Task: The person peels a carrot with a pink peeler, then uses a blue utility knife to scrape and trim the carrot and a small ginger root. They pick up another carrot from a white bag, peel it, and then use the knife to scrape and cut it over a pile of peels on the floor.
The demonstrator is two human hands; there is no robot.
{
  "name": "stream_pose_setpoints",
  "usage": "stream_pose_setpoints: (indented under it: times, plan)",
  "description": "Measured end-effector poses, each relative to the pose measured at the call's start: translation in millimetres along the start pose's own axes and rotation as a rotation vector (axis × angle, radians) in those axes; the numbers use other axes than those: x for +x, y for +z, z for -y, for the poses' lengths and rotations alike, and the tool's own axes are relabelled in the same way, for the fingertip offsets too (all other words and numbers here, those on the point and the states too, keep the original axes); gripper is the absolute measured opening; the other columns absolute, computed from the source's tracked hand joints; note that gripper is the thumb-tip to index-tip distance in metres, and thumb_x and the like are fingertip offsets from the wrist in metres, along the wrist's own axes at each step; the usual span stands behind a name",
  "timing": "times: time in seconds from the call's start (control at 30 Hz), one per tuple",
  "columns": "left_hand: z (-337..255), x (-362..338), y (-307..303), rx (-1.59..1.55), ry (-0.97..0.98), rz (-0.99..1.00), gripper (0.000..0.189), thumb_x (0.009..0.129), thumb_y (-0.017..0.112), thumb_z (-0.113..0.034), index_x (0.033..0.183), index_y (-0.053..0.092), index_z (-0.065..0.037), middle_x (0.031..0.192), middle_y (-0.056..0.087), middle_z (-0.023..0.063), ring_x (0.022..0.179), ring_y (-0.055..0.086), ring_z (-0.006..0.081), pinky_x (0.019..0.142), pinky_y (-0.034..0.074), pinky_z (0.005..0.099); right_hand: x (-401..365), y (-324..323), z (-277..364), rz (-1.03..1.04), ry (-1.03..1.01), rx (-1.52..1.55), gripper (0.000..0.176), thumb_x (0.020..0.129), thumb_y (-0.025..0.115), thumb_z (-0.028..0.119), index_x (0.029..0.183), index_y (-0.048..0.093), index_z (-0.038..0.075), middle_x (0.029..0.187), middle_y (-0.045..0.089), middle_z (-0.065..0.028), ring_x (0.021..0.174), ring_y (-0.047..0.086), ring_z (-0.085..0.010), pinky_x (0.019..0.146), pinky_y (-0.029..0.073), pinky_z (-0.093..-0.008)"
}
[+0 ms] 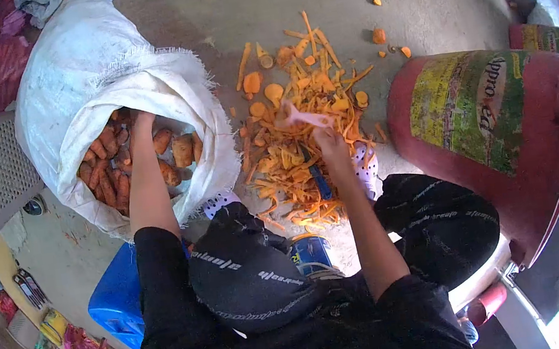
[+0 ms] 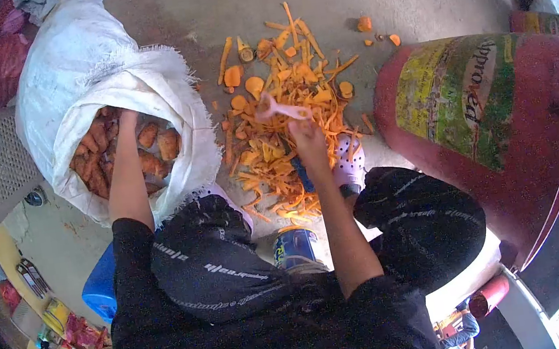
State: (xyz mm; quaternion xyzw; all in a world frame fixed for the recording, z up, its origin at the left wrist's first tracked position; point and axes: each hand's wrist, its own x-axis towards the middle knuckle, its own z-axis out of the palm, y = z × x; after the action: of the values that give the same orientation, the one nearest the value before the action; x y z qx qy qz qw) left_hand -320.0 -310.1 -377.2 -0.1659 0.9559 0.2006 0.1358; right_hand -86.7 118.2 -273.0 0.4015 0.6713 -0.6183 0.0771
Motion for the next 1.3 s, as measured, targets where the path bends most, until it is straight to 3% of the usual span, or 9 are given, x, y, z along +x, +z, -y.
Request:
stream_pose_setpoints:
  times: [0.2,0.33,0.5,0.63,0.77,0.87,1.0,1.1,1.3]
  plan:
    - [-9.5,-32.3,0.1,-0.080,-0.091,0.040,0.067,0.078,0.063,-0.039,0.125,0.045,0.005,0.128,0.045,0.0289,0.119,0.045,0.0383,0.098,0.037,0.0406,-56.0,-10.3,-47.8,-0.051,-0.201,-1.212,0.049,0.074,0.068,0.021,0.111,0.045,-0.001,0.108,0.051,-0.0196,0.095,0.056,-0.0366,0.086,0.046,-0.0412]
    - [-44.7,-116.6,-55.0,-0.268,-0.049,-0.010,0.057,0.080,0.061,-0.040,0.116,0.050,0.004,0.119,0.049,0.0299,0.112,0.048,0.0400,0.092,0.038,0.0425,-60.0,-15.2,-56.7,0.163,-0.064,-1.267,0.040,0.079,0.061,0.015,0.112,0.043,0.001,0.114,0.048,-0.0221,0.097,0.056,-0.0386,0.085,0.046,-0.0447]
    - [-63.5,-199.8,-110.3,-0.354,0.134,-0.231,0.050,0.080,0.066,-0.034,0.110,0.050,0.004,0.102,0.053,0.0258,0.101,0.051,0.0375,0.087,0.040,0.0417,-79.9,-13.3,-56.5,0.113,-0.162,-1.116,0.030,0.083,0.053,0.015,0.107,0.044,0.000,0.100,0.054,-0.0237,0.090,0.059,-0.0402,0.076,0.050,-0.0473]
    - [-128.5,-243.0,-191.0,-0.276,0.460,-0.233,0.047,0.082,0.065,-0.023,0.119,0.048,0.001,0.111,0.056,0.0195,0.103,0.054,0.0338,0.089,0.042,0.0376,-90.2,-18.4,-7.3,0.263,-0.297,-1.036,0.025,0.085,0.049,0.014,0.101,0.043,-0.004,0.091,0.055,-0.0288,0.081,0.058,-0.0458,0.073,0.050,-0.0484]
    - [-197.7,-288.9,-257.8,-0.234,0.779,-0.187,0.038,0.084,0.063,-0.019,0.112,0.048,0.001,0.099,0.058,0.0184,0.095,0.058,0.0310,0.083,0.045,0.0363,-79.7,-24.3,56.6,0.532,-0.492,-0.861,0.024,0.087,0.046,0.016,0.099,0.043,-0.005,0.086,0.055,-0.0319,0.076,0.057,-0.0458,0.069,0.047,-0.0484]
    - [-239.2,-329.1,-279.1,-0.401,0.619,0.004,0.031,0.086,0.060,-0.020,0.105,0.045,-0.001,0.090,0.057,0.0154,0.085,0.060,0.0265,0.075,0.048,0.0366,-97.2,-35.6,133.6,0.503,-0.520,-0.577,0.027,0.089,0.045,0.021,0.096,0.045,-0.005,0.080,0.057,-0.0276,0.075,0.058,-0.0395,0.068,0.046,-0.0460]
    - [-275.6,-374.6,-251.5,-1.505,0.066,0.517,0.023,0.088,0.058,-0.021,0.098,0.044,-0.005,0.082,0.054,0.0082,0.071,0.057,0.0199,0.063,0.051,0.0384,-153.3,-73.6,230.6,0.545,-0.503,-0.333,0.024,0.094,0.042,0.021,0.094,0.048,-0.001,0.071,0.053,-0.0032,0.060,0.053,-0.0121,0.052,0.045,-0.0281]
    - [-269.2,-389.0,-211.4,-1.716,-0.233,0.762,0.019,0.088,0.057,-0.015,0.098,0.045,-0.005,0.084,0.054,0.0078,0.072,0.057,0.0216,0.070,0.052,0.0404,-186.7,-97.0,257.0,0.660,-0.304,-0.021,0.022,0.094,0.042,0.022,0.092,0.051,0.001,0.071,0.051,-0.0021,0.059,0.050,-0.0106,0.050,0.043,-0.0260]
    - [-244.6,-403.8,-154.0,-1.917,-0.431,0.553,0.019,0.087,0.056,-0.011,0.100,0.045,-0.005,0.088,0.052,0.0083,0.078,0.057,0.0221,0.079,0.051,0.0454,-183.8,-107.7,211.1,0.663,-0.222,-0.083,0.028,0.093,0.044,0.028,0.089,0.053,0.001,0.072,0.051,-0.0036,0.060,0.049,-0.0113,0.053,0.043,-0.0254]
